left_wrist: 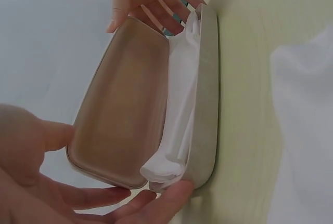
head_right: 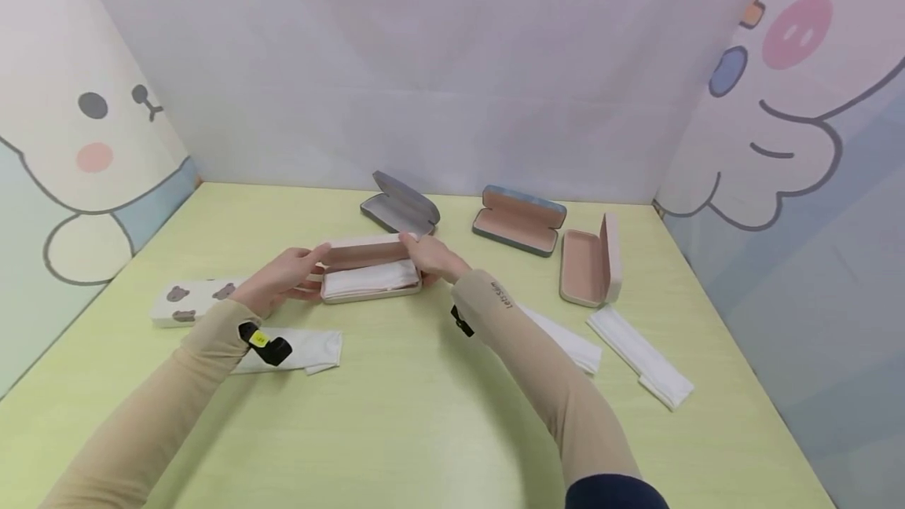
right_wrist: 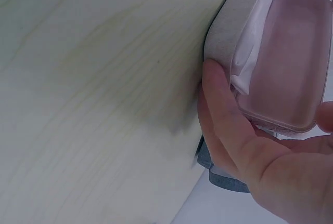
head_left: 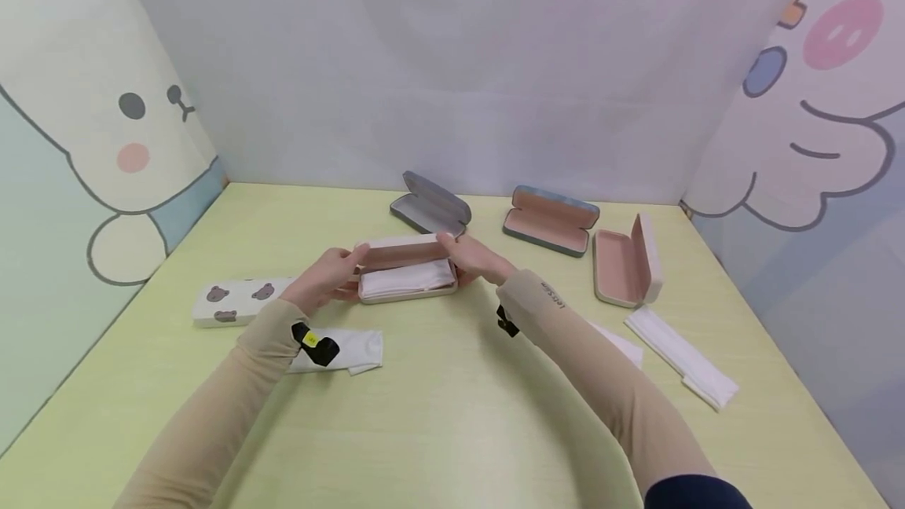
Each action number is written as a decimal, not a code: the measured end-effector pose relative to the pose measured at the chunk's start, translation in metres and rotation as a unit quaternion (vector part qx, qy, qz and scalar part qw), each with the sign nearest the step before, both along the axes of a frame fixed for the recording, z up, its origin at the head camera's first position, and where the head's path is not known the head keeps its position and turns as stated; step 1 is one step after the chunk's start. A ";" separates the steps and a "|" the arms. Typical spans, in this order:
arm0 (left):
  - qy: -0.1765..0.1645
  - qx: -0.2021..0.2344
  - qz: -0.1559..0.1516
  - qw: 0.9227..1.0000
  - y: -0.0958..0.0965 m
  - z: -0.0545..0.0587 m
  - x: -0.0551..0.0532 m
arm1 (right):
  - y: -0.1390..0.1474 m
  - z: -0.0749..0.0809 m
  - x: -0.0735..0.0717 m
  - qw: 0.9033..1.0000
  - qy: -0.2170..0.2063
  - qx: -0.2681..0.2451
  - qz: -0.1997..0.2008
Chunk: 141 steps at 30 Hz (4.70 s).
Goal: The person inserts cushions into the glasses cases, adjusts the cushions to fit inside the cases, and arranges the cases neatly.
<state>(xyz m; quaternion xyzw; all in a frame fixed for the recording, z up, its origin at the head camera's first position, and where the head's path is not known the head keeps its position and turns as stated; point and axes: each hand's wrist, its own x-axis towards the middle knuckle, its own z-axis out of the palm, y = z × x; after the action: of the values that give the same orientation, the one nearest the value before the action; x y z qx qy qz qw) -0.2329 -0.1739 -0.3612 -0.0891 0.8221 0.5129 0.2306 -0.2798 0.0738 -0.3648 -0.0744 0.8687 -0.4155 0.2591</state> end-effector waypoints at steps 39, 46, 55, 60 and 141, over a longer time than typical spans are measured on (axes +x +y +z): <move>-0.008 0.016 -0.015 1.000 0.001 0.000 0.005 | 0.008 -0.003 0.005 0.994 -0.058 -0.071 0.060; -0.001 0.016 -0.019 1.000 0.001 0.000 0.005 | 0.009 -0.002 0.003 0.994 -0.056 -0.069 0.062; 0.002 0.013 -0.018 1.000 0.000 0.001 0.006 | 0.010 -0.001 0.002 0.992 -0.058 -0.076 0.077; 0.005 0.006 -0.017 1.000 0.000 0.002 0.006 | 0.010 -0.001 0.002 0.992 -0.057 -0.077 0.083; 0.086 -0.046 0.041 0.994 0.011 -0.017 0.028 | 0.004 -0.024 0.035 0.980 0.165 0.081 0.083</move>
<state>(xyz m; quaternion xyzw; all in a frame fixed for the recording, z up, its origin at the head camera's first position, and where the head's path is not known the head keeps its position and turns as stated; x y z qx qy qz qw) -0.2045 -0.1626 -0.3785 -0.0888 0.8575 0.4890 0.1332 -0.2452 0.0774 -0.3884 -0.1923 0.9210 -0.3033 0.1509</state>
